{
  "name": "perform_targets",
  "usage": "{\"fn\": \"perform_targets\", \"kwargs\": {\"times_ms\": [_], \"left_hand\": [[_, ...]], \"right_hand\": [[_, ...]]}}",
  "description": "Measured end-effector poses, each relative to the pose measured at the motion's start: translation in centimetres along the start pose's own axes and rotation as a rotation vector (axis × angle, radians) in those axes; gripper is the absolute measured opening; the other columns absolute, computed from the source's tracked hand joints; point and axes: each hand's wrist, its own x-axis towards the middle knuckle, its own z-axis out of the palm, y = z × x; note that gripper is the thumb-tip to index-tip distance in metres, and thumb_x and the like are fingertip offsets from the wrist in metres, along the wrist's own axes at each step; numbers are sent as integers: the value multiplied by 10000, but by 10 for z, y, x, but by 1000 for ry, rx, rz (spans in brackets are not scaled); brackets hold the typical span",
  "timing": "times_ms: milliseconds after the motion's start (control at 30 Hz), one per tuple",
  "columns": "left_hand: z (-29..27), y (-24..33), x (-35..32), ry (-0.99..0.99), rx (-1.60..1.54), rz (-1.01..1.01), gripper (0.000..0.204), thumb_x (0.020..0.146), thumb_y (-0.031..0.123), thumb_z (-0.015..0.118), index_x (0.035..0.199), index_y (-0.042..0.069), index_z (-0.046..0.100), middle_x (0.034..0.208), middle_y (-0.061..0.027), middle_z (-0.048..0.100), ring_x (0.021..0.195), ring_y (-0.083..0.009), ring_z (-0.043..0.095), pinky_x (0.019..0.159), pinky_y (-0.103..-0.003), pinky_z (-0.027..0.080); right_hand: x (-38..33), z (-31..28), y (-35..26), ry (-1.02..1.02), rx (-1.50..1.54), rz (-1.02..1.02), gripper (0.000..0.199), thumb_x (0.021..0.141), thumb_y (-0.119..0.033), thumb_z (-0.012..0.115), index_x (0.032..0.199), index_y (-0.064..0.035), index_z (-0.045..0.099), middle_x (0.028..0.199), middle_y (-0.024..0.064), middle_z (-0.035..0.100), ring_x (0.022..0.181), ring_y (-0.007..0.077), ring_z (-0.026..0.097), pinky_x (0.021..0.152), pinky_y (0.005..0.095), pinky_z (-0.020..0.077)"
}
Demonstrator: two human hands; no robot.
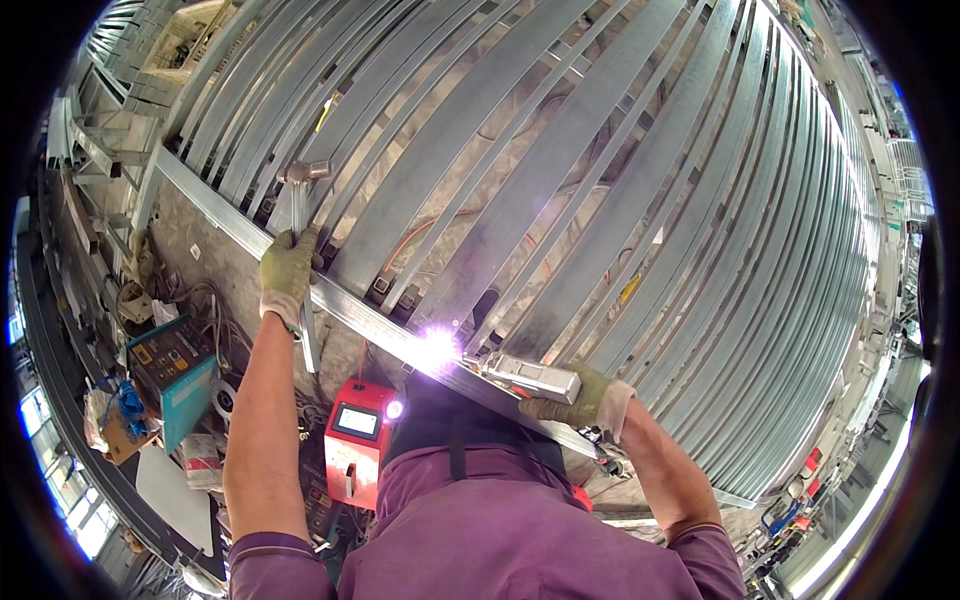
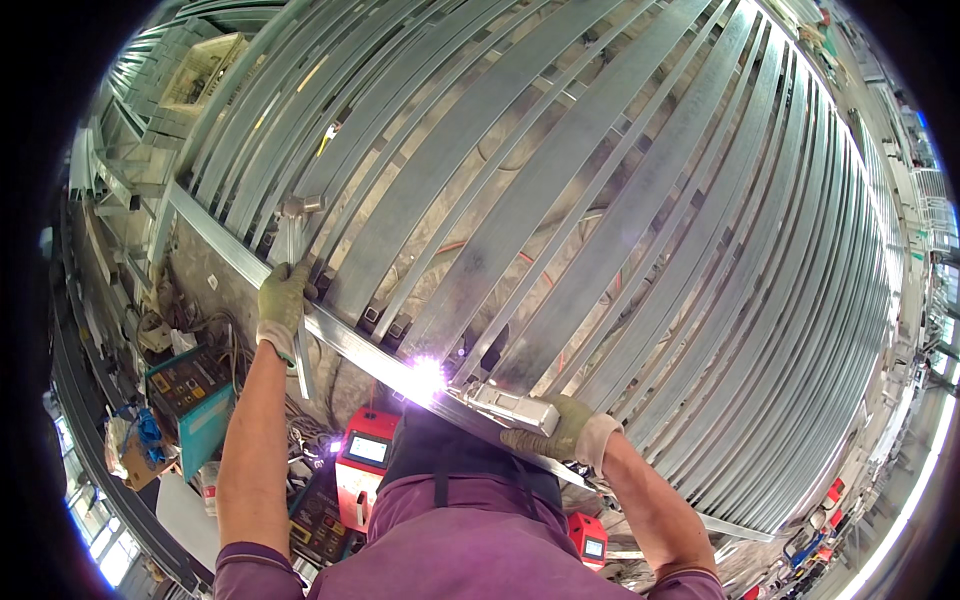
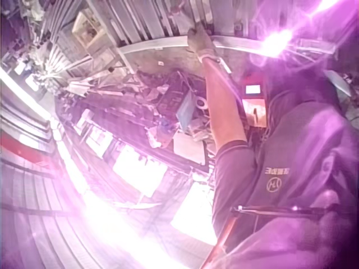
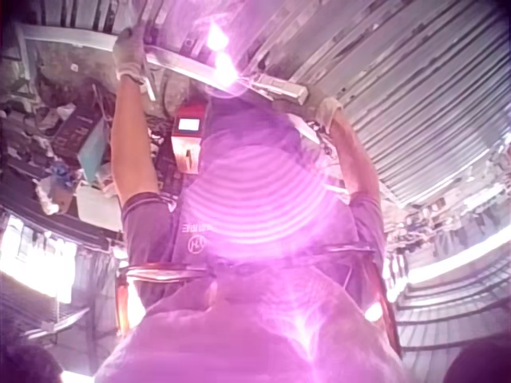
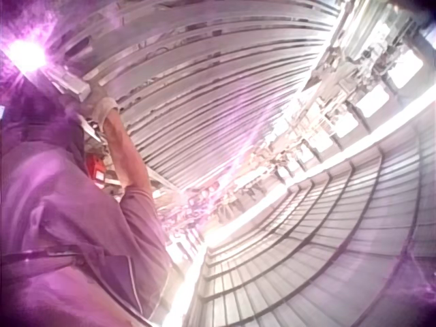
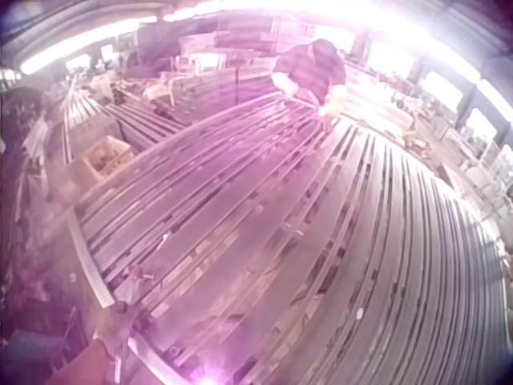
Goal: The person welds metal bars to a large curved metal frame using a handheld welding tool. The person repeatedly positions the tool at joints and applies welds, producing bright sparks and smoke, while holding the frame with the other hand.
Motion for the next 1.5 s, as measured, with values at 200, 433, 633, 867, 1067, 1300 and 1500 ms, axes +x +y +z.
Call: {"fn": "perform_targets", "kwargs": {"times_ms": [200,433,633,867,1067,1300,1500], "left_hand": [[4,-8,9,-4,-108,-8,380,1071,399,754,1045,20,762,716,-42,684,525,-130,566,517,-314,467],[2,-3,4,9,-11,28,405,1070,415,745,1025,14,764,713,-54,698,534,-127,593,519,-321,481],[-3,-30,25,21,97,86,435,1066,441,743,1004,11,751,709,-63,707,518,-135,603,505,-336,481],[2,-7,6,-45,-119,34,316,1082,333,765,1031,23,737,702,-23,643,514,-96,534,466,-290,410],[-1,-7,6,-58,-110,28,326,1082,341,768,1031,20,747,708,-20,647,527,-93,545,486,-278,418],[-2,-6,6,-46,-20,44,345,1076,364,771,1059,19,765,724,-21,670,539,-99,575,494,-287,438],[-3,-8,8,-50,-35,33,366,1078,379,764,1055,14,769,723,-26,673,546,-102,579,501,-297,449]], "right_hand": [[3,4,3,-20,52,-64,800,879,-634,897,1390,-39,740,1272,168,814,1226,293,761,1045,401,584],[-9,7,-11,8,32,-36,793,877,-643,892,1393,-57,750,1271,181,813,1215,296,764,1039,402,586],[4,15,16,58,-56,-82,798,859,-635,904,1402,-71,749,1267,172,814,1203,303,772,1041,408,595],[3,23,15,94,19,-27,595,901,-428,951,1371,-114,767,1233,87,833,1119,161,759,985,355,605],[-8,19,-5,83,83,16,674,853,-498,951,1368,-102,773,1238,121,831,1136,223,786,1008,371,602],[-10,17,-7,66,3,12,637,900,-582,909,1306,-104,793,1125,127,837,1040,219,772,912,412,602],[-10,16,-7,35,-7,58,675,885,-591,893,1330,-96,783,1184,150,834,1109,294,794,975,396,605]]}}
